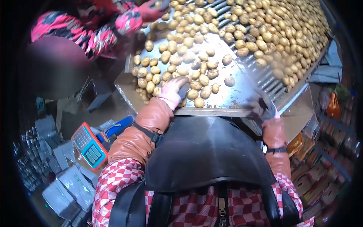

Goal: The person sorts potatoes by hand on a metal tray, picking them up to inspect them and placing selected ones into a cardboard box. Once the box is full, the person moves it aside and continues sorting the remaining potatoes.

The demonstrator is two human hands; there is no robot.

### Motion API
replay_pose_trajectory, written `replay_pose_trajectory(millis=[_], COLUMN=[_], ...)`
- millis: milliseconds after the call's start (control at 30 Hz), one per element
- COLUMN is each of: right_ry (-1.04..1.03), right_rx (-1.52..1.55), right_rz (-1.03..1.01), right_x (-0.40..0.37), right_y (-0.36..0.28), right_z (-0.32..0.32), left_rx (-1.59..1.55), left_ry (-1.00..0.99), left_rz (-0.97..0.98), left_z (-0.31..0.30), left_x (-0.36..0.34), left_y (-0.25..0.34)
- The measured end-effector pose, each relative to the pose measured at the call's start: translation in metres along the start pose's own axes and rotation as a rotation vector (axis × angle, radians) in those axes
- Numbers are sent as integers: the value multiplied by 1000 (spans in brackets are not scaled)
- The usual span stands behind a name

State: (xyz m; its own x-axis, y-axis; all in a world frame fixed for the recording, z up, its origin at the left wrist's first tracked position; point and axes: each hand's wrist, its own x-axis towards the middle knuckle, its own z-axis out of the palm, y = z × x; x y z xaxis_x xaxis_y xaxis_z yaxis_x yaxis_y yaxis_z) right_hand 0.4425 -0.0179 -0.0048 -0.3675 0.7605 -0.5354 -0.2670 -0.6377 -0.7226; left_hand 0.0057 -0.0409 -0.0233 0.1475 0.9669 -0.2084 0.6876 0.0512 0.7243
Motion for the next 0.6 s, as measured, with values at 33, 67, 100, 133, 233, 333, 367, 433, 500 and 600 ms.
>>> replay_pose_trajectory(millis=[33, 67, 100, 133, 233, 333, 367, 433, 500, 600], right_ry=[-69, -136, -217, -302, -116, -58, 48, 49, -92, -445], right_rx=[48, 99, -245, -585, -351, -504, -872, -1495, -2032, -2090], right_rz=[16, 34, -83, -207, 49, 22, -267, -199, -261, -333], right_x=[31, 62, 93, 118, 162, 208, 209, 190, 162, 141], right_y=[-8, -15, -24, -31, -50, -38, -36, -26, -6, 16], right_z=[18, 33, 46, 61, 118, 117, 129, 159, 186, 163], left_rx=[237, 540, 538, 537, 502, 371, 287, 400, 643, 498], left_ry=[84, 28, -21, -69, 19, 75, 92, 92, 19, 26], left_rz=[151, 182, 198, 215, 101, -60, -141, -87, 120, -4], left_z=[14, 13, 10, 8, 4, 21, 23, 21, 17, 0], left_x=[-1, -5, -9, -14, -31, -47, -47, -43, -39, -35], left_y=[-11, 1, 4, 2, -21, -26, -23, -1, -1, -19])
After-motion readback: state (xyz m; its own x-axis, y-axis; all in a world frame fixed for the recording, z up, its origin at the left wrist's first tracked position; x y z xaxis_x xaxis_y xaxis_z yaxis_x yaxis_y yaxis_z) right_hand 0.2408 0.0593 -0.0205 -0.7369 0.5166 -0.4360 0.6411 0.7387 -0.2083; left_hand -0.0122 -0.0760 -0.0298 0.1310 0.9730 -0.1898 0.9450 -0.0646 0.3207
